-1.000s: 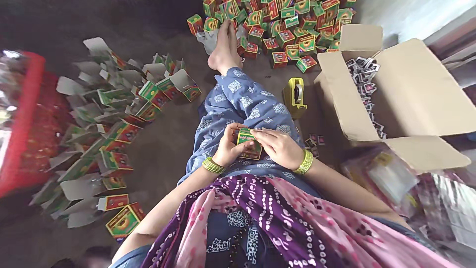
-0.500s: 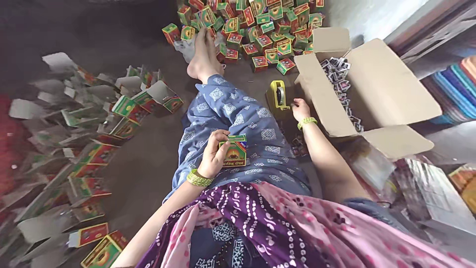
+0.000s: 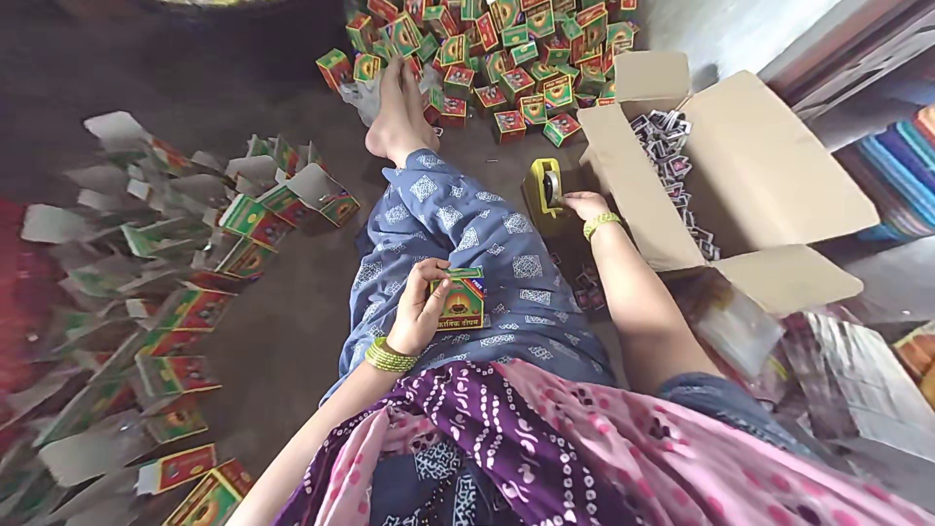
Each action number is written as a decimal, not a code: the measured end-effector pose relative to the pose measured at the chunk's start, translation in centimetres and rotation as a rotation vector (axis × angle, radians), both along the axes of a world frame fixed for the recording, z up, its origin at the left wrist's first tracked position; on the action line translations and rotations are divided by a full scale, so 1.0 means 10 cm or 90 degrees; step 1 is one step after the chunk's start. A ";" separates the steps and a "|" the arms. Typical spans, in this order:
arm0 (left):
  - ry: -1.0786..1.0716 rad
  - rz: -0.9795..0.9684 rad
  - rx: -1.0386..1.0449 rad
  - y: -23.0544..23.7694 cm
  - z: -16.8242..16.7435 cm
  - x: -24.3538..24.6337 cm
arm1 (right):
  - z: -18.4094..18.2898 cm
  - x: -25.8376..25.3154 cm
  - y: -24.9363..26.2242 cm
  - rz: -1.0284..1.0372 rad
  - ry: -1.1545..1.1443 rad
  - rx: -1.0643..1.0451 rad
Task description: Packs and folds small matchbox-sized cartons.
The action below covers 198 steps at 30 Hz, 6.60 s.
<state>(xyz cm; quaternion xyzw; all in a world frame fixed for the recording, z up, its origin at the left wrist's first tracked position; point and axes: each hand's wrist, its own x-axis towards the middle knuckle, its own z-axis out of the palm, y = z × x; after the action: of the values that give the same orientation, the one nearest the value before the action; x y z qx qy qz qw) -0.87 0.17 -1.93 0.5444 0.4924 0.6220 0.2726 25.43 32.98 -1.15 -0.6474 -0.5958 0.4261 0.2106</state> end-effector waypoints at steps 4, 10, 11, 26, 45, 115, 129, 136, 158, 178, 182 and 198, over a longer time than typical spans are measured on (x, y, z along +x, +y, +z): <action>-0.022 0.004 -0.005 -0.01 -0.01 0.01 | 0.13 0.08 -0.31 -0.039 -0.005 -0.016; -0.008 0.008 -0.010 -0.01 0.03 0.03 | -0.04 0.12 -0.52 -0.055 0.007 -0.037; -0.011 0.008 -0.006 -0.02 0.03 0.03 | -0.08 0.12 -0.50 -0.046 0.007 -0.033; -0.084 0.073 -0.047 -0.02 0.00 0.04 | 0.58 -0.35 -1.25 0.147 0.286 0.082; -0.068 0.044 0.021 -0.04 0.03 0.05 | 0.66 -1.16 -2.31 0.268 0.350 -0.146; -0.145 -0.096 -0.152 -0.05 0.27 0.15 | 0.78 -0.47 -2.06 0.426 0.277 0.090; -0.059 0.030 -0.128 -0.03 0.10 0.09 | -0.45 0.30 -0.91 0.286 -0.400 0.020; -0.065 0.058 -0.140 -0.06 0.09 0.04 | -0.36 0.06 -1.00 0.213 -0.355 0.001; -0.063 0.148 -0.161 -0.06 0.10 0.05 | 0.80 -1.16 -2.55 0.522 0.044 0.623; 0.008 0.112 -0.087 -0.08 0.12 0.06 | 0.78 -1.01 -2.42 0.488 0.079 0.674; -0.124 0.069 0.020 -0.06 0.09 0.07 | 0.69 -0.96 -2.19 0.416 0.214 0.492; -0.095 -0.031 0.026 -0.18 0.12 0.07 | 0.41 -0.97 -2.10 0.641 0.326 0.364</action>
<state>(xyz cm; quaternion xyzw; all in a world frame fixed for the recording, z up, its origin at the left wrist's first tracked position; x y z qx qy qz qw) -0.15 -1.63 -0.68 0.5136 0.4449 0.6638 0.3125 15.70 12.01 2.94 -0.0832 -0.8484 0.4383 0.2850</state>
